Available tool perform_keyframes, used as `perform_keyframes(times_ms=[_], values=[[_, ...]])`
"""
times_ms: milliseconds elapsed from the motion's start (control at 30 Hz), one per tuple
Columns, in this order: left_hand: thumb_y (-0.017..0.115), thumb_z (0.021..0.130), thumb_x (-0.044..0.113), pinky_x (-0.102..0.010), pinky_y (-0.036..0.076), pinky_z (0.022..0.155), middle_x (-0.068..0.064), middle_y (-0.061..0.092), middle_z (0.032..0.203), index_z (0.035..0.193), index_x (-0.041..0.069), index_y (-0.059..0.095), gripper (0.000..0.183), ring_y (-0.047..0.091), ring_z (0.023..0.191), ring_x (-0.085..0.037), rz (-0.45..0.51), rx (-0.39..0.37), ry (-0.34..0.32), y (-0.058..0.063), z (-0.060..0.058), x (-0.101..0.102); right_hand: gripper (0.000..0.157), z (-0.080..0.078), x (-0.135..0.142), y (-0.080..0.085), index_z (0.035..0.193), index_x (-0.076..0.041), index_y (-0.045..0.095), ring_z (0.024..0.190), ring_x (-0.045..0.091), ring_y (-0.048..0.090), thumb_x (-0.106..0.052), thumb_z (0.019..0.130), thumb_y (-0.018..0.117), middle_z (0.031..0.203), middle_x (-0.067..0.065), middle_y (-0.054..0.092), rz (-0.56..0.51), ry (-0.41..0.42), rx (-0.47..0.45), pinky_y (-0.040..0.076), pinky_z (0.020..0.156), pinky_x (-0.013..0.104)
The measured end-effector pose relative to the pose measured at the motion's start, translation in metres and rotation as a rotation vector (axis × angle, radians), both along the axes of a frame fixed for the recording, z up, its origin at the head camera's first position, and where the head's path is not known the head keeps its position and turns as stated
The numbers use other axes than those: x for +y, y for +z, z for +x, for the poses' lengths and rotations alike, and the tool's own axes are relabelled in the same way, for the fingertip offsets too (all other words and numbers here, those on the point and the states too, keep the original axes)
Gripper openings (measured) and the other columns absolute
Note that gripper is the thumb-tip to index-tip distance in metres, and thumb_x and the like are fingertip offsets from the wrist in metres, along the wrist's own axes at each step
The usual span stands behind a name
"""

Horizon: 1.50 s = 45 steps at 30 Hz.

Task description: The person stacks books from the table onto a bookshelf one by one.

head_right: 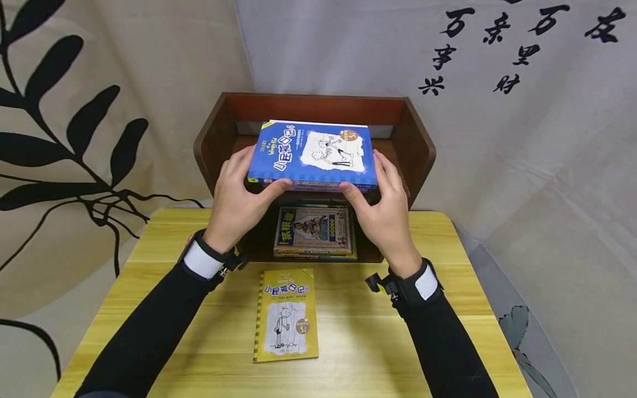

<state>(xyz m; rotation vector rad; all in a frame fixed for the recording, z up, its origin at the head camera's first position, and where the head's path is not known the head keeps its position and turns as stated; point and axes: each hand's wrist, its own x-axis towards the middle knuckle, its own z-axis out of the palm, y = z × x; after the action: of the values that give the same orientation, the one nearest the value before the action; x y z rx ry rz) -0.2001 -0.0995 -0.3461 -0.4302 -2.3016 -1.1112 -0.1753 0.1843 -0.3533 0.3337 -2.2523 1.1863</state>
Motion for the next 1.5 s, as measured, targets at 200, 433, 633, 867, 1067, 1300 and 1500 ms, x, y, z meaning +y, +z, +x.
perform_keyframes(times_ms=[200,433,633,867,1067,1300,1500], values=[[0.073,0.084,0.072,-0.055,0.041,0.113,-0.011,0.049,0.161,0.159,0.016,0.049,0.097,0.045,0.139,-0.028,-0.013,-0.037,0.004,0.000,-0.009,0.002,0.080,-0.008,0.002,0.002,0.161,-0.024,0.046,0.154,0.028,0.035,-0.047,0.091,0.078,0.169,0.007,0.039,0.036,-0.009,-0.025,0.030,0.122,0.068],[0.067,0.085,0.076,-0.059,0.038,0.118,-0.010,0.043,0.165,0.163,0.017,0.042,0.101,0.040,0.145,-0.027,-0.013,-0.115,-0.004,0.004,-0.017,0.006,0.074,-0.013,0.003,0.000,0.160,-0.023,0.048,0.154,0.028,0.035,-0.044,0.095,0.076,0.168,0.010,0.039,0.021,0.002,-0.029,0.031,0.123,0.067],[0.066,0.085,0.076,-0.058,0.039,0.117,-0.010,0.043,0.164,0.163,0.018,0.042,0.100,0.040,0.144,-0.028,0.007,-0.140,-0.011,0.006,-0.021,0.007,0.075,-0.019,0.003,0.001,0.160,-0.022,0.048,0.155,0.027,0.034,-0.047,0.095,0.075,0.169,0.009,0.039,0.024,-0.010,-0.039,0.030,0.123,0.066],[0.065,0.085,0.077,-0.056,0.043,0.113,-0.011,0.046,0.162,0.162,0.017,0.045,0.099,0.043,0.142,-0.028,0.030,-0.139,0.007,0.004,-0.026,0.010,0.073,-0.026,0.003,0.002,0.159,-0.022,0.050,0.153,0.027,0.037,-0.048,0.095,0.073,0.168,0.008,0.041,0.030,-0.015,-0.046,0.033,0.122,0.064],[0.065,0.086,0.076,-0.053,0.045,0.110,-0.011,0.047,0.160,0.161,0.018,0.046,0.097,0.044,0.140,-0.027,0.038,-0.137,0.018,0.005,-0.031,0.013,0.071,-0.031,0.003,0.004,0.158,-0.021,0.052,0.154,0.027,0.037,-0.050,0.096,0.071,0.167,0.008,0.042,0.034,-0.022,-0.061,0.031,0.124,0.063],[0.066,0.086,0.076,-0.052,0.045,0.108,-0.010,0.048,0.160,0.162,0.019,0.045,0.097,0.044,0.138,-0.026,0.042,-0.148,0.019,0.007,-0.034,0.013,0.069,-0.034,0.003,0.005,0.155,-0.020,0.055,0.152,0.027,0.040,-0.049,0.096,0.073,0.165,0.008,0.044,0.031,-0.019,-0.052,0.033,0.123,0.061],[0.065,0.086,0.077,-0.054,0.044,0.110,-0.011,0.046,0.161,0.163,0.018,0.043,0.099,0.043,0.139,-0.027,0.013,-0.157,0.023,0.007,-0.036,0.013,0.069,-0.036,0.003,0.006,0.155,-0.019,0.056,0.151,0.026,0.042,-0.049,0.095,0.073,0.165,0.008,0.046,0.028,-0.023,-0.055,0.036,0.122,0.059]])
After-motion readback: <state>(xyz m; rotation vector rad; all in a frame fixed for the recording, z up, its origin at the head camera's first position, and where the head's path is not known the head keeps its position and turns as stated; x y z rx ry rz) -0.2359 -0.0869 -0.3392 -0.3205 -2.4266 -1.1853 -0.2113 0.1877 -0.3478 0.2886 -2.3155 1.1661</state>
